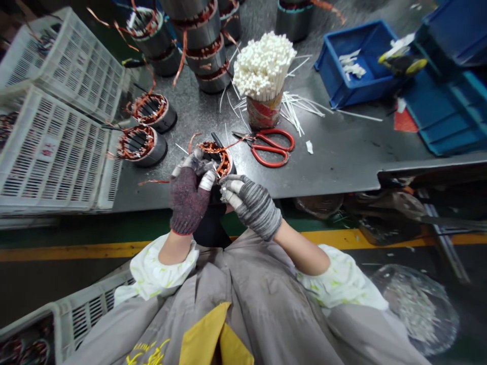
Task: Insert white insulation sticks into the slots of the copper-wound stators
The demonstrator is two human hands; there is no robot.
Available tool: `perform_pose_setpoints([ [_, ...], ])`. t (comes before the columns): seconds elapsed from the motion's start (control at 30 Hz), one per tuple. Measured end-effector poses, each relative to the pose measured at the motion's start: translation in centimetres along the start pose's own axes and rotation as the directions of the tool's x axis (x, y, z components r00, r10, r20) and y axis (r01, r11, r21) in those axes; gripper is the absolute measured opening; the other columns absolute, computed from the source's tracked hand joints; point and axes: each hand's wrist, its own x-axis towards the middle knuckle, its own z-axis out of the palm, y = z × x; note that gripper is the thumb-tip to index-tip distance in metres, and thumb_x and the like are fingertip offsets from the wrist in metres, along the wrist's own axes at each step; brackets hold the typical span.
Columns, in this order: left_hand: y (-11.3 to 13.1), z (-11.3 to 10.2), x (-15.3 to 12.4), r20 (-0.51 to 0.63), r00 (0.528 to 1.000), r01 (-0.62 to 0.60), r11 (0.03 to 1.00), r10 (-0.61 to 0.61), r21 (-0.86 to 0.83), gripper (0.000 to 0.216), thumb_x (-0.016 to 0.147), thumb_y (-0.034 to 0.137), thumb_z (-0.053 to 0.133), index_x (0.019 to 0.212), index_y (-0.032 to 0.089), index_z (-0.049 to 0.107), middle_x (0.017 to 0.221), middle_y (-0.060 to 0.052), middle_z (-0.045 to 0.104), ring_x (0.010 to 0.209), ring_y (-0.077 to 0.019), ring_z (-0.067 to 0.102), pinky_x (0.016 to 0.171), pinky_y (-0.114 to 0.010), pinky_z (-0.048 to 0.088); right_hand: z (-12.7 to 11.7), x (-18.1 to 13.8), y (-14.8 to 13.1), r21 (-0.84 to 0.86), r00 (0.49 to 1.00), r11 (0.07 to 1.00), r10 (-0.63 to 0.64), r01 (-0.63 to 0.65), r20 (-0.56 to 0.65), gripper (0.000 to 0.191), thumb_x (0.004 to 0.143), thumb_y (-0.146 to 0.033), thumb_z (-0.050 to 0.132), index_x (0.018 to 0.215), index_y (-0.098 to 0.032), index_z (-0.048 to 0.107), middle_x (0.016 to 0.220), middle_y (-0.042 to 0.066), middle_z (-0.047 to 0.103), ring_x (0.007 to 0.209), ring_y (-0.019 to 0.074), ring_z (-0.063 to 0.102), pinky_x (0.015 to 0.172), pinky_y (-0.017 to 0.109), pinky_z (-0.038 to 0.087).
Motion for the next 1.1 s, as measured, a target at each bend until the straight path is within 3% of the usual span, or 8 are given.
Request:
perform_pose_setpoints([
  [0.1,0.6,0.0,0.0,-0.043,0.997,0.06,0.998,-0.061,-0.012,0.053,0.1,0.047,0.053,0.144,0.017,0.054,0.142,-0.015,0.065,0.138,-0.031,0.055,0.118,-0.048,0.041,0.8,0.4,0.9,0.119,0.997,0.992,0.048,-0.041,-0.058,0.02,0.101,-0.032,0.057,0.106,-0.027,0.076,0.103,0.004,0.079,0.099,0.0209,0.076,0.093,0.037,0.062],
  [0.23,1.0,0.0,0.0,-0.058,0.998,0.005,0.998,-0.001,0.065,0.053,0.101,0.042,0.052,0.147,0.015,0.053,0.145,-0.018,0.063,0.139,-0.0326,0.055,0.127,-0.053,0.026,0.9,-0.1,0.9,0.181,0.996,0.983,0.029,-0.012,-0.09,0.016,0.099,-0.027,0.061,0.103,-0.027,0.077,0.099,0.003,0.08,0.089,0.0174,0.076,0.085,0.031,0.063],
  [0.43,1.2,0.2,0.0,-0.159,0.987,0.052,0.994,-0.035,0.1,0.058,0.1,0.046,0.055,0.147,0.013,0.05,0.145,-0.018,0.062,0.139,-0.0322,0.055,0.125,-0.051,0.031,1.1,-0.2,1.0,0.249,0.996,0.969,0.028,-0.007,-0.082,0.016,0.099,-0.03,0.062,0.101,-0.025,0.078,0.103,0.005,0.079,0.092,0.0172,0.076,0.084,0.031,0.064],
  [0.53,1.4,0.3,-0.2,-0.155,0.988,0.011,0.99,0.01,0.137,0.052,0.101,0.043,0.054,0.142,0.012,0.055,0.141,-0.019,0.065,0.136,-0.0315,0.059,0.127,-0.055,0.025,1.2,-0.4,1.2,0.234,0.998,0.971,-0.028,0.042,-0.063,0.015,0.098,-0.028,0.064,0.102,-0.026,0.078,0.105,0.004,0.08,0.096,0.0169,0.076,0.088,0.031,0.063],
  [0.6,1.5,0.3,-0.1,-0.153,0.988,-0.014,0.994,0.03,0.108,0.045,0.101,0.04,0.054,0.137,0.014,0.058,0.137,-0.017,0.068,0.134,-0.0302,0.06,0.124,-0.054,0.031,1.4,-0.4,1.3,0.244,0.997,0.968,-0.044,0.059,-0.069,0.014,0.098,-0.028,0.064,0.101,-0.026,0.078,0.106,0.005,0.08,0.1,0.0178,0.076,0.091,0.032,0.063],
  [0.73,1.5,0.0,0.3,-0.197,0.977,-0.089,0.996,0.082,-0.028,0.031,0.1,0.034,0.058,0.126,0.019,0.066,0.124,-0.01,0.076,0.126,-0.0254,0.065,0.121,-0.05,0.037,1.5,0.5,1.0,0.337,0.98,0.933,0.172,-0.128,-0.103,0.017,0.094,-0.038,0.067,0.096,-0.023,0.075,0.091,0.005,0.079,0.082,0.0186,0.077,0.077,0.032,0.065],
  [0.87,1.3,-0.4,0.5,-0.163,0.966,-0.215,0.974,0.201,-0.073,0.02,0.099,0.026,0.058,0.114,0.024,0.071,0.11,-0.003,0.08,0.121,-0.0231,0.068,0.122,-0.051,0.035,0.9,1.8,0.5,0.44,0.898,0.812,0.44,-0.385,-0.027,0.024,0.085,-0.046,0.073,0.087,-0.023,0.068,0.065,-0.002,0.07,0.055,0.0155,0.067,0.053,0.027,0.058],
  [1.1,1.2,-0.6,0.0,-0.103,0.965,-0.249,0.967,0.242,-0.055,0.025,0.099,0.023,0.054,0.12,0.024,0.069,0.117,-0.004,0.079,0.121,-0.0215,0.069,0.123,-0.05,0.032,1.2,3.1,0.8,0.279,0.948,0.912,0.317,-0.3,-0.014,0.017,0.086,-0.039,0.069,0.084,-0.022,0.07,0.077,0.002,0.075,0.067,0.0163,0.068,0.065,0.029,0.06],
])
